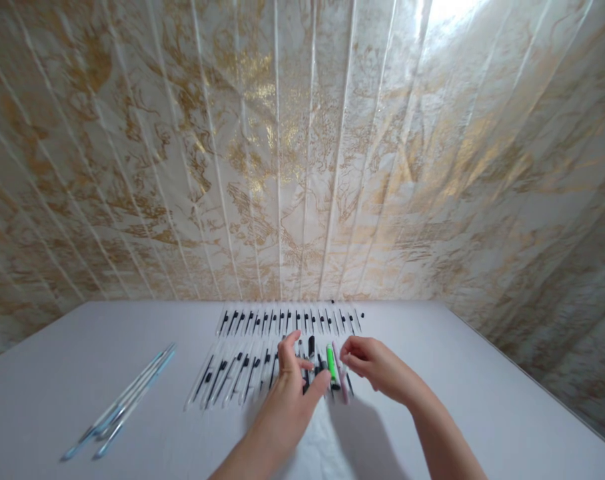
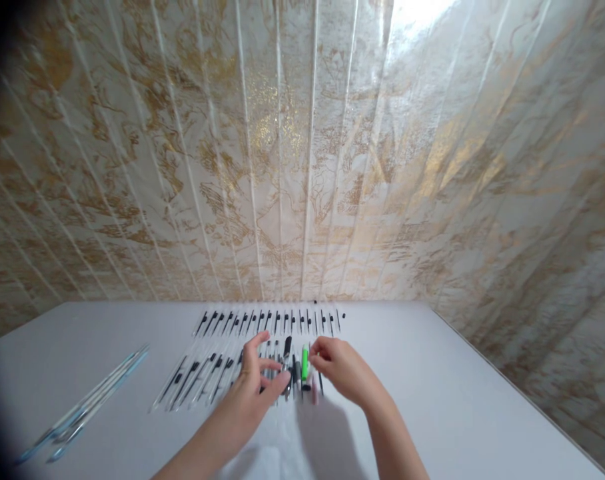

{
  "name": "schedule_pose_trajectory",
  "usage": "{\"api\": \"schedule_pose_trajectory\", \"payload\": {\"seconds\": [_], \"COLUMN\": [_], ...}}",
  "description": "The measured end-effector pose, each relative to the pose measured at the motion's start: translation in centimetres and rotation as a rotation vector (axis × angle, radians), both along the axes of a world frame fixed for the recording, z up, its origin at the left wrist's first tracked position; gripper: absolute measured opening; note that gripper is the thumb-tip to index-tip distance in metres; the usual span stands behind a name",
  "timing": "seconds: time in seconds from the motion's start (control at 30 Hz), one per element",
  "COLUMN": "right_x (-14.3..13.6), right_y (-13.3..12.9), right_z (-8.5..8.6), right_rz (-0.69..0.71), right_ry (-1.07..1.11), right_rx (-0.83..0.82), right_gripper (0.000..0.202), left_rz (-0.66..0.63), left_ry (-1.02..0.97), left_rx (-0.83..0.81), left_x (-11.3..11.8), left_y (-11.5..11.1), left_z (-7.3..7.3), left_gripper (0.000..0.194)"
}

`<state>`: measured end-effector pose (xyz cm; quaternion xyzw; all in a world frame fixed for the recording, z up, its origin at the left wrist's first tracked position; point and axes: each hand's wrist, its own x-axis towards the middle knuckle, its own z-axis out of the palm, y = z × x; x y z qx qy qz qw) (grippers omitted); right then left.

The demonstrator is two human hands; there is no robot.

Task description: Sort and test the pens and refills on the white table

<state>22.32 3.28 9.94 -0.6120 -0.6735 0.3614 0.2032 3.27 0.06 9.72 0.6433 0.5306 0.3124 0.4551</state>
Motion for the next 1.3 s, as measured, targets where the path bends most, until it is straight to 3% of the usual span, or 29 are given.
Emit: {"api": "schedule_pose_trajectory", "payload": {"seconds": [0.13,0.33,0.63,0.9,1.0,1.13,1.23,1.3], "right_x": [2.7,1.8,2.8,1.7,1.5,1.8,2.1,2.2], "right_y": [1.3,2.3,3.1,4.0,4.1,4.0,4.0,4.1], "right_z": [-2.1,-4.9,-6.2,-7.4,-7.7,-7.7,-7.9,-8.1], "right_rz": [-0.112,-0.119,-0.166,-0.226,-0.212,-0.21,-0.207,-0.203], "right_ry": [-0.151,-0.146,-0.181,-0.214,-0.197,-0.187,-0.184,-0.177], "right_rx": [-0.021,-0.062,-0.021,0.195,0.214,0.227,0.209,0.202], "right_gripper": [0.016,0.019,0.013,0.017,0.022,0.026,0.025,0.026], "left_rz": [0.072,0.084,0.127,0.116,0.146,0.246,0.327,0.375], "left_ry": [0.006,-0.037,-0.047,-0.07,-0.083,0.02,0.429,0.556], "left_rx": [0.019,0.074,0.093,0.114,0.212,0.36,0.395,0.337], "left_x": [-0.4,-1.1,-1.8,-2.6,-3.5,-7.1,-12.2,-16.3], "left_y": [0.5,0.8,1.4,2.0,3.0,5.5,7.5,8.4], "left_z": [0.2,0.6,0.2,0.3,0.1,0.2,0.4,0.2], "left_gripper": [0.061,0.059,0.058,0.056,0.051,0.045,0.036,0.028]}}
